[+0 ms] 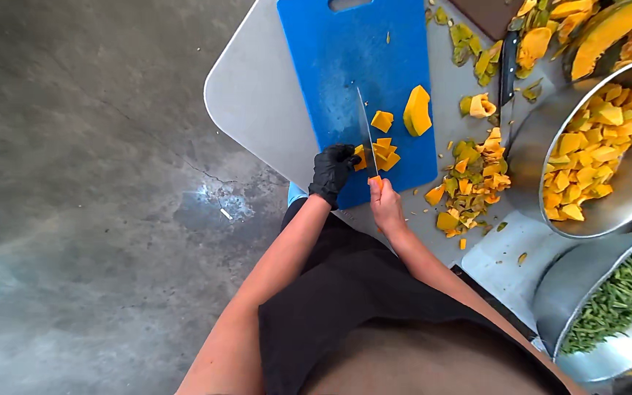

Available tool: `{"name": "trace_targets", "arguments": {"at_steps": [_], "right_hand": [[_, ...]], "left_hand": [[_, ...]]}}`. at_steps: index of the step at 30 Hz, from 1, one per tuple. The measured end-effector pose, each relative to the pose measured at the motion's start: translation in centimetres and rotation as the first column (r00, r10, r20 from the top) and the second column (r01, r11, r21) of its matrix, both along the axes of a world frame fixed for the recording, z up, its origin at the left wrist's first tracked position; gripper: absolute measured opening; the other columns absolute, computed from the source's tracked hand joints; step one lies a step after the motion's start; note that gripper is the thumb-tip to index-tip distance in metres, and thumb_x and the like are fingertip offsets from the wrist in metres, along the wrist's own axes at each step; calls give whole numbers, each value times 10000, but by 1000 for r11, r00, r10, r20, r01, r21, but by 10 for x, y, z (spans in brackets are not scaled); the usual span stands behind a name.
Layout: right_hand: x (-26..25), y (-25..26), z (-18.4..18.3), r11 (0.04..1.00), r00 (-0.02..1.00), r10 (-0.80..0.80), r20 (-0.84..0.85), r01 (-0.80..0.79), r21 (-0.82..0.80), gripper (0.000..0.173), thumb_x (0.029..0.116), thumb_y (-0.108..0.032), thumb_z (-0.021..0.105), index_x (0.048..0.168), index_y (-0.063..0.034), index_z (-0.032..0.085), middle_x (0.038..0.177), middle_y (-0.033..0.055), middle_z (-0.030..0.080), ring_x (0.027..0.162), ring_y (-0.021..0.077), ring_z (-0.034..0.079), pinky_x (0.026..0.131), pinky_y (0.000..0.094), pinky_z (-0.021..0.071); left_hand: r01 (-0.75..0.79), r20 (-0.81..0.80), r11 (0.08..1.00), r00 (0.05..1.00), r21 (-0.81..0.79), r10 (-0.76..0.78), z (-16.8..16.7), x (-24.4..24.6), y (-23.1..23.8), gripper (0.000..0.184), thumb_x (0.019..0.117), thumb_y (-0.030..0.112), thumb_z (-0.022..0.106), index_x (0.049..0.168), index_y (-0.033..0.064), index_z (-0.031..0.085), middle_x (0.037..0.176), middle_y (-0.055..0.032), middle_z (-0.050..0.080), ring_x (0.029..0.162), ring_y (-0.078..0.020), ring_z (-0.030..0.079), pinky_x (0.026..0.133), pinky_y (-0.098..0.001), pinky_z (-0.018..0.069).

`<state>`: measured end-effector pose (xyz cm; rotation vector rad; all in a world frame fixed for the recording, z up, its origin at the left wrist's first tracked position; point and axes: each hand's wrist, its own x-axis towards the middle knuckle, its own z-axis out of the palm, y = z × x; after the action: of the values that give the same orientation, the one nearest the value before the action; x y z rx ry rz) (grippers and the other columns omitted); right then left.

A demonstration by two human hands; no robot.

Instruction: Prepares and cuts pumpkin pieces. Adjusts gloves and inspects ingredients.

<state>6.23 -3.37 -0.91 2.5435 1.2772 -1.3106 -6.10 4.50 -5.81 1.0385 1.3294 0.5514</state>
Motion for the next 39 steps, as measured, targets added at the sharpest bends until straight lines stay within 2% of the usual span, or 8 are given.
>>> {"name": "trace_targets", "arguments": {"at_steps": [6, 10, 13, 16, 21, 32, 36, 39], "right_hand": [[-5, 8, -27, 999, 1000, -10, 10, 10, 33, 532, 1127, -390, 362, 1218, 91, 571, 918, 279, 669, 857, 447, 690, 754, 594, 544], [3, 7, -20, 994, 1000, 14, 24, -17, 106, 527, 1126, -404, 356, 1186, 71, 577, 849, 253, 653, 790, 427, 681, 711, 586, 535], [4, 3, -6, 984, 1000, 5, -1, -5, 179, 486, 1132, -351, 358, 1182, 81, 574, 781, 215, 626, 702, 370, 656, 680, 544, 537], [3, -2, 2, 976, 999, 38, 16, -41, 213, 458, 1126, -330, 386, 1167, 81, 582, 770, 208, 628, 690, 362, 656, 665, 535, 536], [0, -3, 2, 980, 997, 55, 51, -63, 190, 439, 1124, -324, 403, 1165, 74, 583, 780, 212, 634, 707, 371, 662, 676, 541, 535], [1, -1, -6, 990, 995, 87, 54, -92, 108, 431, 1124, -316, 407, 1172, 80, 573, 814, 227, 646, 756, 392, 679, 706, 552, 543], [-4, 7, -22, 996, 995, 74, 71, -77, 44, 472, 1123, -324, 403, 1214, 113, 558, 918, 289, 675, 869, 462, 700, 771, 606, 552], [-9, 13, -33, 994, 990, 86, 113, -92, 55, 485, 1122, -346, 407, 1187, 108, 563, 928, 293, 684, 898, 469, 709, 784, 607, 553]], "left_hand": [[-2, 26, 1000, 1000, 1, 2, -1, -3, 2, 201, 917, 22, 706, 1100, -62, 706, 1050, -172, 723, 934, -173, 696, 883, -336, 563], [29, 37, 999, 999, 46, -31, 0, -4, 3, 205, 914, 30, 710, 1091, -72, 688, 1022, -175, 712, 911, -187, 686, 862, -354, 561], [-33, 80, 999, 996, 37, 30, -5, -6, 0, 220, 884, 18, 737, 1073, -71, 668, 975, -154, 695, 853, -155, 667, 806, -325, 565], [-70, 86, 997, 994, -17, 72, -7, -9, -5, 229, 895, 39, 741, 1091, -55, 671, 981, -133, 706, 858, -134, 669, 814, -319, 563], [-112, 111, 993, 987, -31, 114, -8, -14, -10, 180, 921, 3, 690, 1089, -60, 676, 995, -134, 707, 879, -124, 670, 836, -305, 562], [-108, 126, 993, 986, -48, 113, -10, -2, -6, 183, 895, 29, 733, 1053, -51, 685, 952, -129, 700, 824, -123, 659, 781, -299, 560], [-109, 156, 990, 980, -93, 122, -10, -3, -4, 185, 902, 15, 719, 1070, -49, 678, 973, -119, 707, 835, -105, 664, 788, -283, 561], [-113, 156, 990, 980, -89, 126, -9, -4, 0, 174, 902, 12, 716, 1061, -47, 677, 964, -111, 700, 829, -95, 655, 780, -268, 557]]}}
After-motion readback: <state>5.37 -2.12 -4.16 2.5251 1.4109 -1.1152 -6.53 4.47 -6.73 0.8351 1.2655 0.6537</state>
